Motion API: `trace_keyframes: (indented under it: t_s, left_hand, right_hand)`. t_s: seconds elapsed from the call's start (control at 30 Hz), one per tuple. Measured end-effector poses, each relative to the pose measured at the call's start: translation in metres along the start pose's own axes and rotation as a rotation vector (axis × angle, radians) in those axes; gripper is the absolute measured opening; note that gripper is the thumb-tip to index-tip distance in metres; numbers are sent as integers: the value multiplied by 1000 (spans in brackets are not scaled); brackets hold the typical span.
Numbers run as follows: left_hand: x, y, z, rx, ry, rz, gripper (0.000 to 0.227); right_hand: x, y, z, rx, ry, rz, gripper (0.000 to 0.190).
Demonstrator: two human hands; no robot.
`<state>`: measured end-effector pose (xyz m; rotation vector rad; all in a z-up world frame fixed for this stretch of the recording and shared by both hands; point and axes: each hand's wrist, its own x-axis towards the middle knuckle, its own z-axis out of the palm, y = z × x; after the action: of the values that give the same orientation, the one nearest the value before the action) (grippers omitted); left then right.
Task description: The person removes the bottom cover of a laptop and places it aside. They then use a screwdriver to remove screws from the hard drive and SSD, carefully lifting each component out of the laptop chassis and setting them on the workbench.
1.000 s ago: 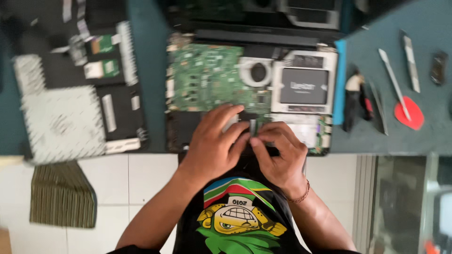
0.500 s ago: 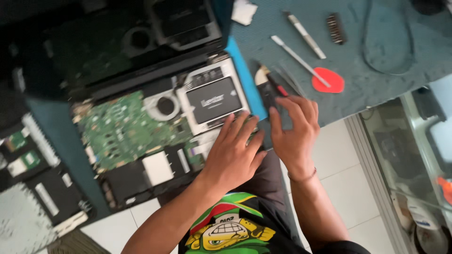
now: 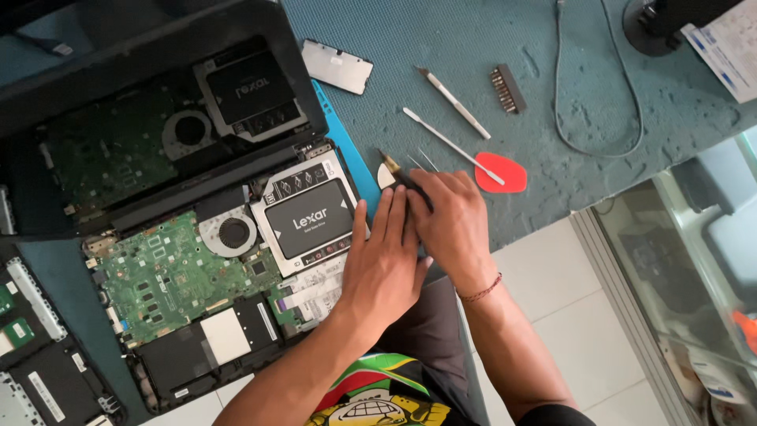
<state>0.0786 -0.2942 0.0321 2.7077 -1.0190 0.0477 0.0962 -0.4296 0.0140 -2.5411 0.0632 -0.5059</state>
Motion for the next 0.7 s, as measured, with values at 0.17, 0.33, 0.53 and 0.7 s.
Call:
trace_keyframes:
  t_s: [0.17,0.33,0.53,0.7]
  left_hand:
    - [2,-2,2,-5,10,12,51]
    - [2,-2,2,-42,25,16,46]
    - [-8,-3,-14,-86,71,-11,64]
    - [-37,-17,-35,-134,347,-112,40]
  right_hand:
    - [2,-1,6,-78,-19,49,19]
    - [-7,-7,-7,-31,29,122,20]
    - [-25,-20,-31,74,40,185,22]
    - [-38,-37,-46,293,-91,157,25]
